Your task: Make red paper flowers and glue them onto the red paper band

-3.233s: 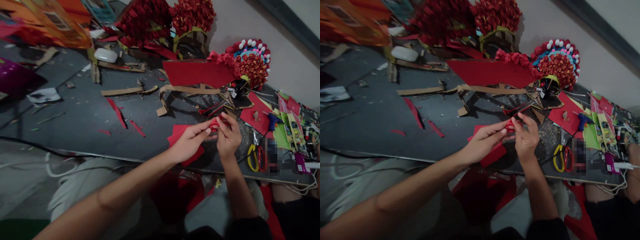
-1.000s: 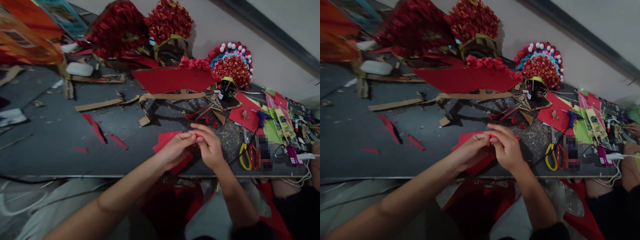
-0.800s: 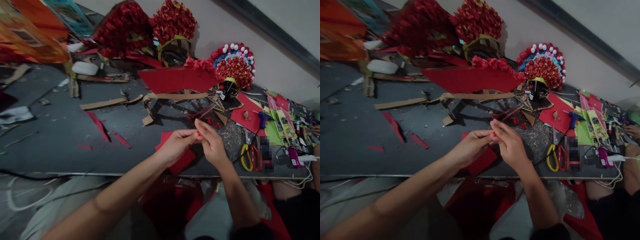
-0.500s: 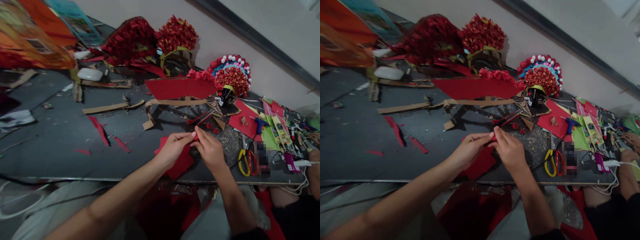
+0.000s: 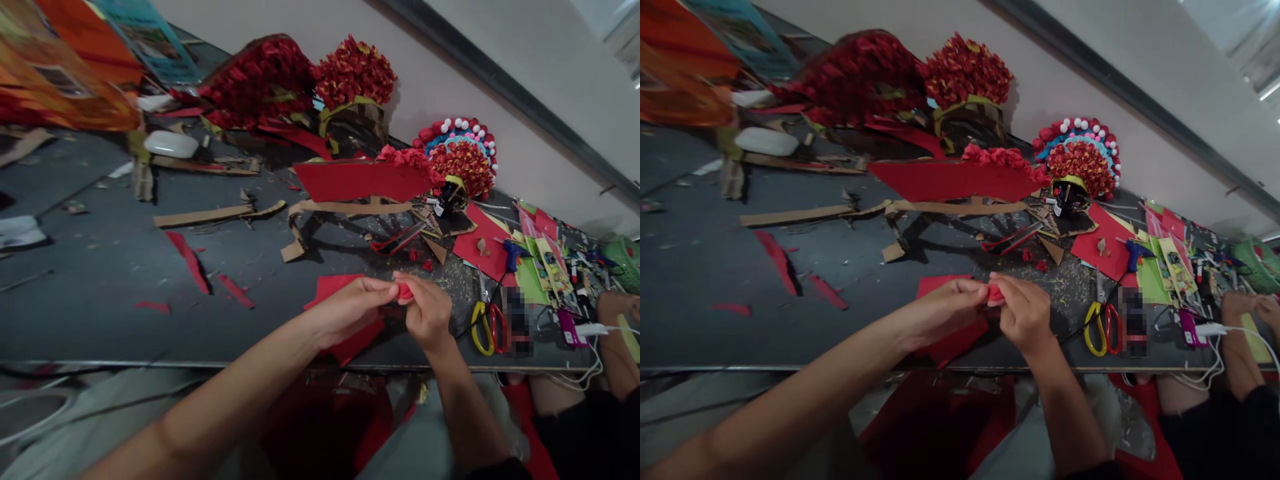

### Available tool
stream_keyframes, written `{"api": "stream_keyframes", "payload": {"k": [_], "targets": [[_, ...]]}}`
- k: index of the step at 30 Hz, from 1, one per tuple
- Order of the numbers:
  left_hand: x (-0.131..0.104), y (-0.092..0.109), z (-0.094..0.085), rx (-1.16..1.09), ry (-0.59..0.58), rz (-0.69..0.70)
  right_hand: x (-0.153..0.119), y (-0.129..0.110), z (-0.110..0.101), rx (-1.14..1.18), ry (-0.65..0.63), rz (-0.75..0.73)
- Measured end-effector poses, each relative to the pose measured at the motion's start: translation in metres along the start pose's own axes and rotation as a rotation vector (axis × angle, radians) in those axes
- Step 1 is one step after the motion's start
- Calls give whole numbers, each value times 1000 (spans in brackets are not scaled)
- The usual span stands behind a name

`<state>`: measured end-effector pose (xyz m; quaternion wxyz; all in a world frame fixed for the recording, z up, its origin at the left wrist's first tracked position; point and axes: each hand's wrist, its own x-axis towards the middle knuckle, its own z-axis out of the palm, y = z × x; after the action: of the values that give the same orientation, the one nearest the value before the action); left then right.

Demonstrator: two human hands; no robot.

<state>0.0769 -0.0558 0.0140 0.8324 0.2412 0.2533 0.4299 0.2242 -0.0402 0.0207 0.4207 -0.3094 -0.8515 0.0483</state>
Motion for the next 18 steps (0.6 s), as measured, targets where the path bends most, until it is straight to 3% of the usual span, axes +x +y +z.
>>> {"api": "stream_keyframes", "payload": {"k": [5,10,14,18], "targets": [[-1,1,1,-27,-2,-19,8,-1,-9,102,-199,20],[2,-1,2,103,141,143,10,4,-12,70,-351,62],[4,-3,4,187,229,276,3,9,-6,7,-311,60],[4,-1,4,215,260,318,0,10,-1,-52,-210,-30]]}}
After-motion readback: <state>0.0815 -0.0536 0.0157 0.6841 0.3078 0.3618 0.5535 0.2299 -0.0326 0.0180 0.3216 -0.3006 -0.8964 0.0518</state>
